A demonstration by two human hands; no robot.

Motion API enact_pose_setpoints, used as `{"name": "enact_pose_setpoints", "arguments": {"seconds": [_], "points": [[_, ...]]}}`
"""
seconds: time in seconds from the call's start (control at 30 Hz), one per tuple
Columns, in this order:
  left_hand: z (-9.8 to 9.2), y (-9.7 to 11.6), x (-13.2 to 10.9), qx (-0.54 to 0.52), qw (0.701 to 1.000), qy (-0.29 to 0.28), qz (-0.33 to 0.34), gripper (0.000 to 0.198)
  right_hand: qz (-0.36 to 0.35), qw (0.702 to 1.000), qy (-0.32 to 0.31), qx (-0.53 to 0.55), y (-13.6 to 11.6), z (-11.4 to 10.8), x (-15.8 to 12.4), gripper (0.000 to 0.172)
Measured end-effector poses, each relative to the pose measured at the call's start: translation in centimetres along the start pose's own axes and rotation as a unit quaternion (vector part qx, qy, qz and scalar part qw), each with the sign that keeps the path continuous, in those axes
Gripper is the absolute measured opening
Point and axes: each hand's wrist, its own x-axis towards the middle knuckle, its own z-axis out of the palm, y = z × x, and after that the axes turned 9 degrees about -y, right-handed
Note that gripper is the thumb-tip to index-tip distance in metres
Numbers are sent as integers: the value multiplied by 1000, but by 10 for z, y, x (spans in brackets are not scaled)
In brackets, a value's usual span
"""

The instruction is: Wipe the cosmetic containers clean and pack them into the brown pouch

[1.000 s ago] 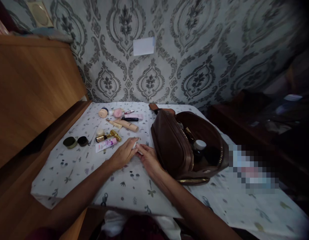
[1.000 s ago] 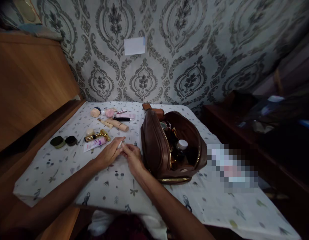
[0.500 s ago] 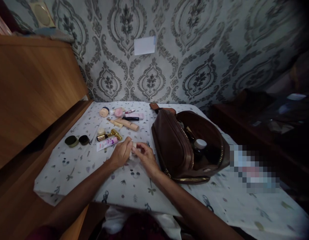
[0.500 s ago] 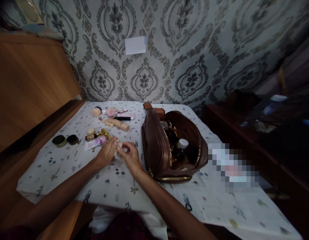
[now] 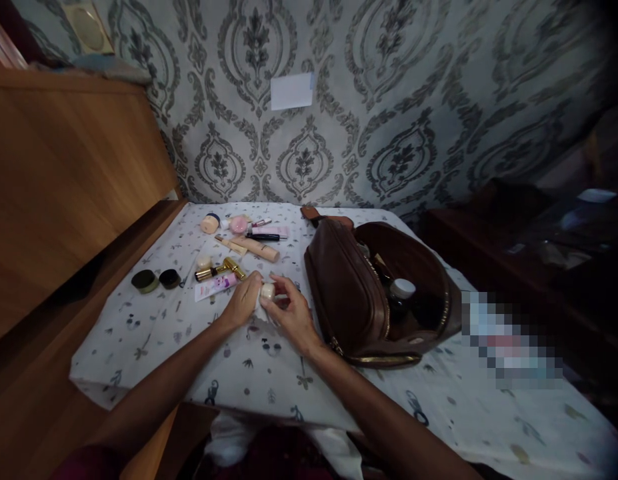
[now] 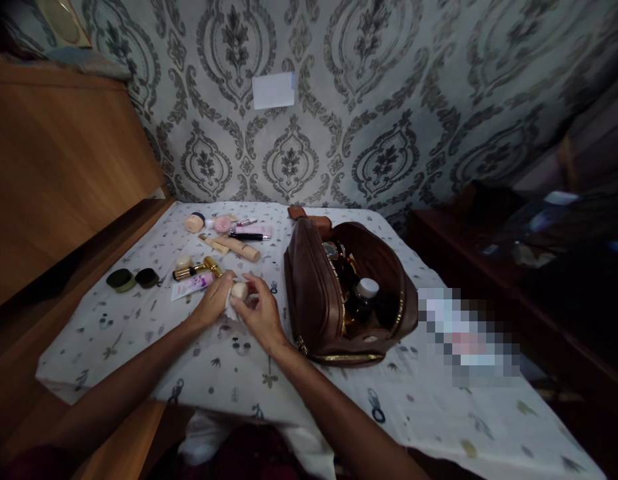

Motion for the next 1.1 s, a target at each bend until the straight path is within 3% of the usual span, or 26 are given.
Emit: {"name": "enact_pose_setpoints", "arguments": {"seconds": [0.2, 0.4, 0.57, 0.7, 0.9, 0.97, 1.1], "points": [[0, 2, -1, 1, 1000, 5, 6, 50, 4, 1000, -18, 4, 1, -1, 2, 26], [-2, 2, 1, -2, 1000, 3, 7, 47, 14, 999, -6, 42, 0, 0, 1, 43], [-3, 4, -2, 4, 1000, 6, 15, 45, 27, 998, -11, 54, 0, -1, 2, 31], [-1, 4, -4, 7, 1000, -3, 24, 45, 79, 996, -26, 23, -1, -6, 0, 39], [-2, 3, -2, 9, 1000, 0, 21, 44, 20, 999, -24, 31, -2, -4, 1, 43], [-3, 4, -2, 12, 1000, -1, 25, 44, 2, 999, -32, 28, -1, -2, 1, 38], [-2, 6, -6, 20, 999, -27, 36, 39, 52, 997, -54, 25, 0, -3, -1, 36]]}}
